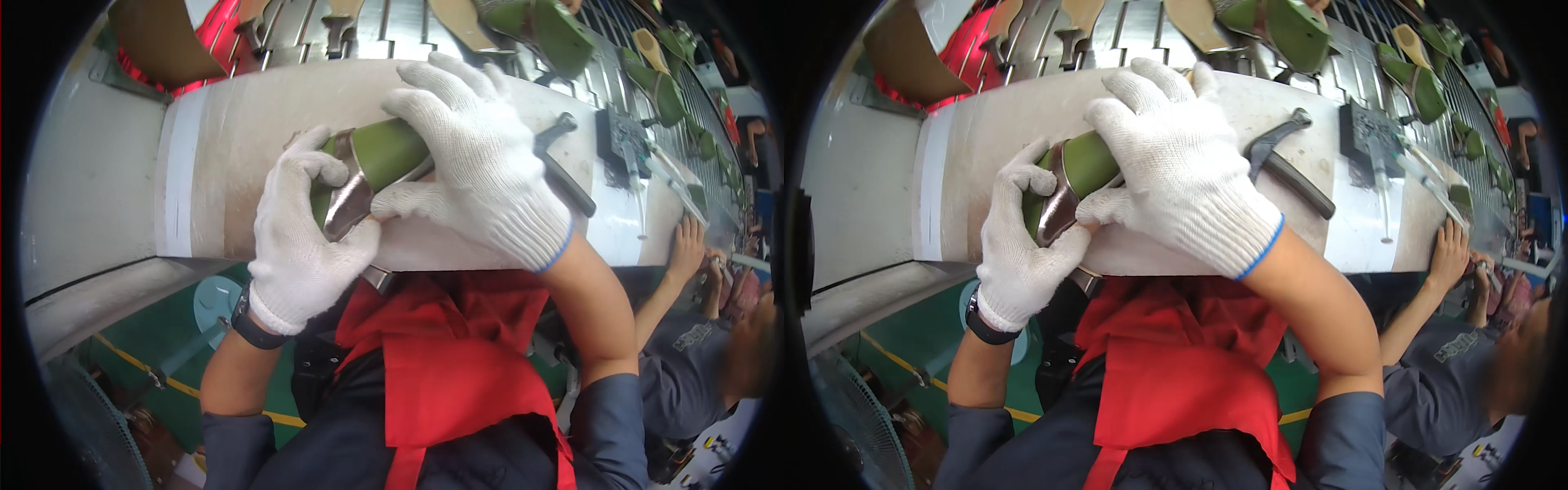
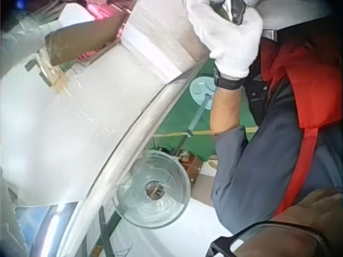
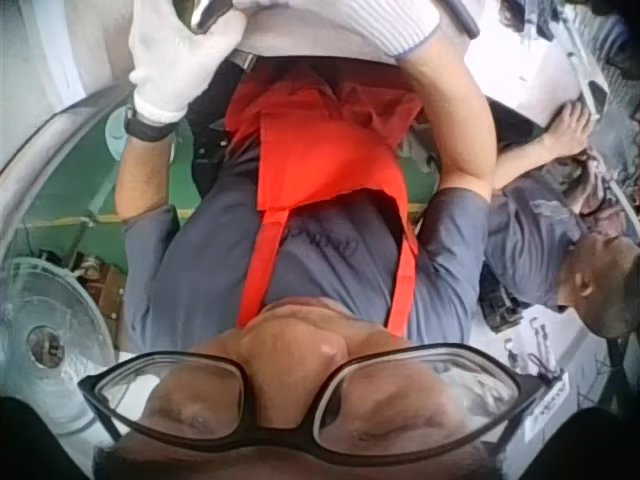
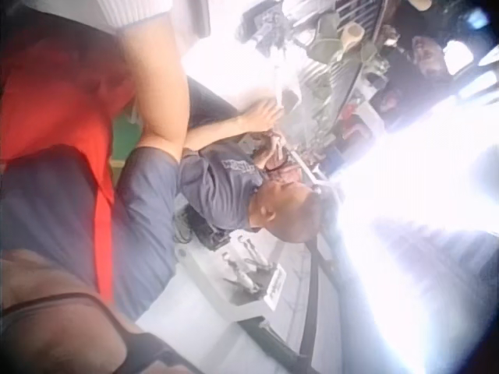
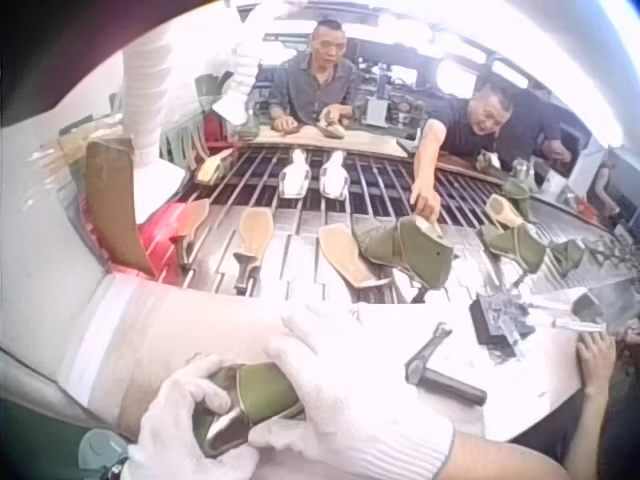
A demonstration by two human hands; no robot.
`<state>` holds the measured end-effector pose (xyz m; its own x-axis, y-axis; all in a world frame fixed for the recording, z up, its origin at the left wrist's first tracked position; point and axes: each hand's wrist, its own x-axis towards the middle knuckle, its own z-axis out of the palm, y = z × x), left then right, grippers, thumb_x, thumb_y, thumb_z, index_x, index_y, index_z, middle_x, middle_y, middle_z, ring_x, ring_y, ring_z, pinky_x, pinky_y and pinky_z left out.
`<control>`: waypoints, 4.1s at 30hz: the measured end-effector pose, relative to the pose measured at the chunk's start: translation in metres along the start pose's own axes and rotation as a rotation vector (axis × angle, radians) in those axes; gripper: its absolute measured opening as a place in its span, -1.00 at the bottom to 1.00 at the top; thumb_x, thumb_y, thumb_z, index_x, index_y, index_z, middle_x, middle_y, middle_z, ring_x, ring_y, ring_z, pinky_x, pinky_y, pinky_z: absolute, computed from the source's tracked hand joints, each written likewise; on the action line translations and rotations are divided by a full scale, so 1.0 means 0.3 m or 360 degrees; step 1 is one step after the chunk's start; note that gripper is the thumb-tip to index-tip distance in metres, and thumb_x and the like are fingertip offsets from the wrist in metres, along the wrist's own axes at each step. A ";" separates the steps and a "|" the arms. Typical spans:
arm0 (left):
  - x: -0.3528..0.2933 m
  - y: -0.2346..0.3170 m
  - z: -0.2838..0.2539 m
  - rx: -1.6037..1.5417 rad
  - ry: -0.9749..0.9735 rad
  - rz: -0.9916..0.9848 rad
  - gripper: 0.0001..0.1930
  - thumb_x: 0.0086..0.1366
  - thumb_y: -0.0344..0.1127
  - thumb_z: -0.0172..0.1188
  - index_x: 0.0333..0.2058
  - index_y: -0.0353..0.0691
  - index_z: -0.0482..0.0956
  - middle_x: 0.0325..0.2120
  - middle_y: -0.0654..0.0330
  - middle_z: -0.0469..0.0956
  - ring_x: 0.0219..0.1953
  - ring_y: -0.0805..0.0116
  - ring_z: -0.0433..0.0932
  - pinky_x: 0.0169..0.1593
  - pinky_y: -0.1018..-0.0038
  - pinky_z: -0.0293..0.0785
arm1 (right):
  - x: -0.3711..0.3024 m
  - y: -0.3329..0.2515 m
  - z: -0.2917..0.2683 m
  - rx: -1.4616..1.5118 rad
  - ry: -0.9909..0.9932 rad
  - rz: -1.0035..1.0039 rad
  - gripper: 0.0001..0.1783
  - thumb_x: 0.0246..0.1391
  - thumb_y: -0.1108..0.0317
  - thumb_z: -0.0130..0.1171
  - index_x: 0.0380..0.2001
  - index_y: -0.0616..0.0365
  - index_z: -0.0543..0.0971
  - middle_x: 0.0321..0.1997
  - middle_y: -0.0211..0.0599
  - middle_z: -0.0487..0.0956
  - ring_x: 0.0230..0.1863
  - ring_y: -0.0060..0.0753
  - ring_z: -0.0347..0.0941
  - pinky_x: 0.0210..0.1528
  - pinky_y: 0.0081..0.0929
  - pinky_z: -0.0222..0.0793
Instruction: The person assembles a high-heeled shoe by hammering the silver trim around the heel and then pressing the sole onto the bottom of the shoe.
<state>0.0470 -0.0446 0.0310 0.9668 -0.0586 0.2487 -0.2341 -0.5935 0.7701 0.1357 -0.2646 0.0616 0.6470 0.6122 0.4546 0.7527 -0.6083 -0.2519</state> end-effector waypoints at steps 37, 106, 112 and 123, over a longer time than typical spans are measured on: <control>0.249 0.070 0.024 0.0292 -0.0633 0.0481 0.13 0.00 -0.43 0.61 0.57 -0.36 0.24 0.31 -0.28 0.52 0.30 -0.29 0.55 0.37 -0.01 0.44 | -0.086 0.079 -0.135 0.1503 0.0052 0.0980 -0.74 0.41 0.48 0.36 0.11 0.26 0.69 0.04 -0.18 0.77 0.10 -0.37 0.72 0.20 -0.36 0.64; 0.178 -0.203 -0.078 -0.0297 -0.0464 0.0425 -0.46 0.47 -0.26 0.30 0.30 -0.51 0.55 0.10 -0.23 0.69 0.14 -0.12 0.73 0.23 0.16 0.60 | -0.184 -0.264 0.073 0.0961 0.0290 0.0504 -0.58 0.02 0.62 0.52 -0.01 0.22 0.72 0.00 0.02 0.79 0.02 0.02 0.79 0.10 -0.22 0.69; 0.196 -0.174 -0.079 -0.0219 -0.0516 0.0462 -0.45 0.48 -0.27 0.28 0.33 -0.49 0.53 0.12 -0.23 0.69 0.16 -0.12 0.72 0.26 0.17 0.58 | -0.140 -0.273 0.072 0.0602 0.0334 0.0284 -0.57 -0.06 0.48 0.56 -0.05 0.14 0.73 -0.07 -0.07 0.78 -0.06 0.03 0.78 0.01 -0.17 0.71; 0.247 -0.028 -0.044 0.0204 -0.0662 0.0232 -0.09 0.19 -0.05 0.50 0.44 -0.36 0.39 0.06 -0.25 0.69 0.11 -0.22 0.72 0.20 0.12 0.63 | -0.117 -0.188 -0.064 0.1724 0.0633 0.1012 -0.74 0.41 0.44 0.33 0.09 0.27 0.68 -0.06 -0.16 0.80 0.02 -0.41 0.76 0.10 -0.35 0.68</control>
<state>0.1193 -0.0333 0.0507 0.8899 -0.4505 0.0721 -0.3815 -0.6481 0.6591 0.0683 -0.2616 0.0761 0.9821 0.0688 0.1751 0.1687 0.0908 -0.9815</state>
